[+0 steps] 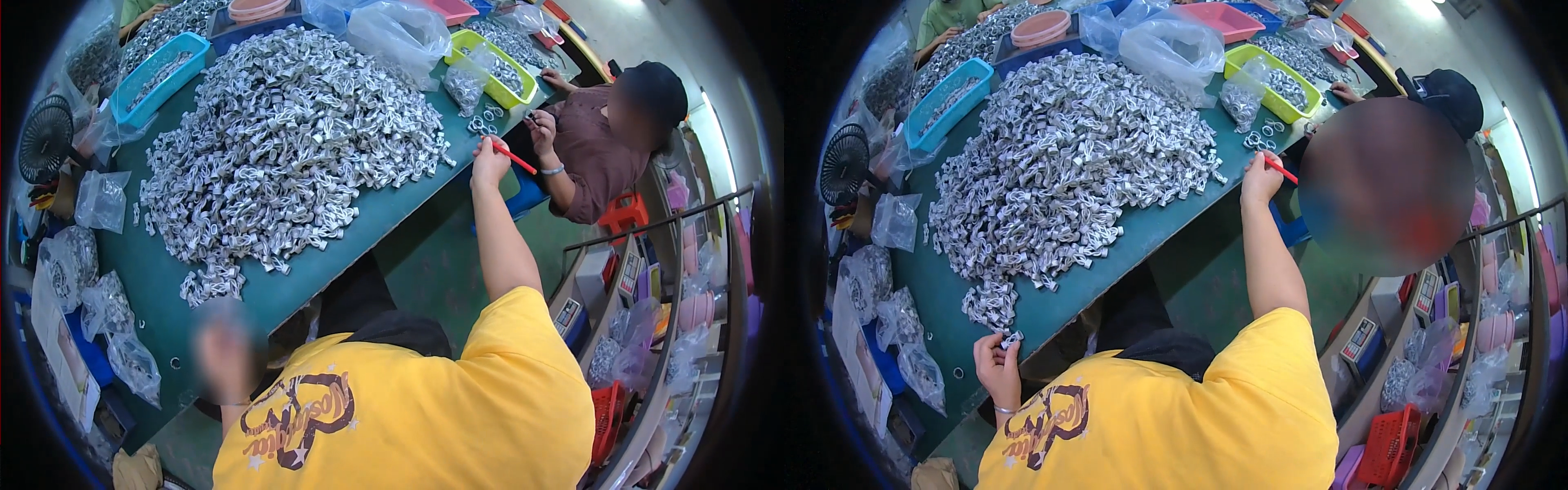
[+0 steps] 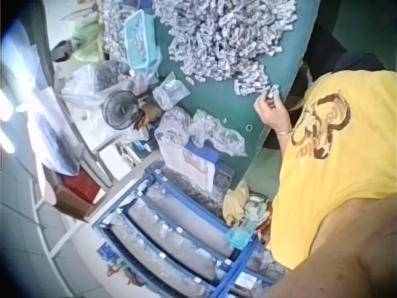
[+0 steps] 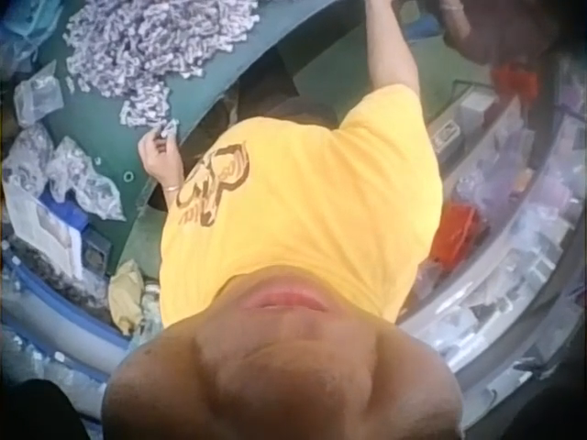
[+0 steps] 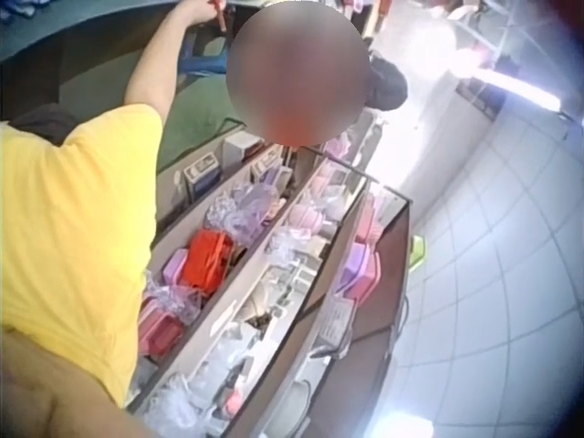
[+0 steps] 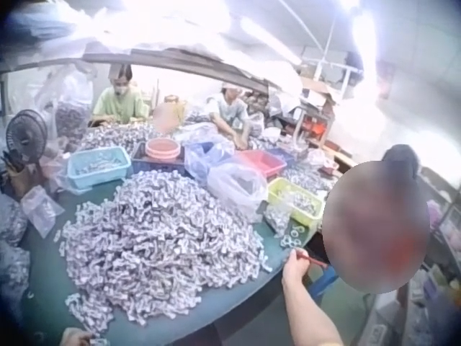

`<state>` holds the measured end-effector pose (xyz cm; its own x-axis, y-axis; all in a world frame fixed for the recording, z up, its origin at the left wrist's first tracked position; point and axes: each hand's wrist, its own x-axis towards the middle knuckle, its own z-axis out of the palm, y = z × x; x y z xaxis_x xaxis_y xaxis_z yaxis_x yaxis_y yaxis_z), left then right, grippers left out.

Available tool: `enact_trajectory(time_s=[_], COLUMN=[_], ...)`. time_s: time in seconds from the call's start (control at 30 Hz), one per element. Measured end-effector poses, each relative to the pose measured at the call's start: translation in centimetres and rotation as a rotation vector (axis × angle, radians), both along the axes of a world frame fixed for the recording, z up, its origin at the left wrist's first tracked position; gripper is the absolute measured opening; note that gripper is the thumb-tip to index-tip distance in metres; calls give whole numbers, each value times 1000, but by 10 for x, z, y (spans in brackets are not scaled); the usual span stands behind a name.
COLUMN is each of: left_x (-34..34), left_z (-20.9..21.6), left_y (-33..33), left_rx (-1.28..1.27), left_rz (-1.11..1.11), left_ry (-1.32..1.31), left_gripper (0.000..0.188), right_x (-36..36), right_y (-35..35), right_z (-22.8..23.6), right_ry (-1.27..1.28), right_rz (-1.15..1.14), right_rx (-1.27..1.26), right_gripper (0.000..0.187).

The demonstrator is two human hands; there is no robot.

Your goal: The person picks up small metal pieces from a pile and joins them together by hand and with a red tool, repeating this process for multiple sets of components.

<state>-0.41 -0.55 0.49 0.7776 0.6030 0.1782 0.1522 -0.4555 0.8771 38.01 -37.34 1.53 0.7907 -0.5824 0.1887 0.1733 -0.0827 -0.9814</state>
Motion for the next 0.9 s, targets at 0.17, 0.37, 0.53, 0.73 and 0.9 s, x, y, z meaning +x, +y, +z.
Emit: enact_trajectory(time_s=[0.17, 0.37, 0.53, 0.73, 0.9], left_x=[-4, -21, -13, -20, -20], left_z=[-11, -51, -43, -52, -36], left_y=[2, 24, 20, 21, 20], left_rx=[-13, -630, -1733, -1143, -96], left_rz=[11, -98, -245, 97, 68], left_ry=[-57, -211, -652, -395, -92], left_gripper=[21, 21, 23, 24, 16], right_x=[-6, -30, -73, -144, -203], right_y=[15, 44, 86, 147, 208], right_z=[7, 26, 49, 43, 40], right_ry=[-181, -188, -251, -317, -515], right_rz=[85, 211, 443, 864, 1379], right_rx=[-34, -32, 42, -196, -261], right_gripper=[11, 12, 14, 7, 6])
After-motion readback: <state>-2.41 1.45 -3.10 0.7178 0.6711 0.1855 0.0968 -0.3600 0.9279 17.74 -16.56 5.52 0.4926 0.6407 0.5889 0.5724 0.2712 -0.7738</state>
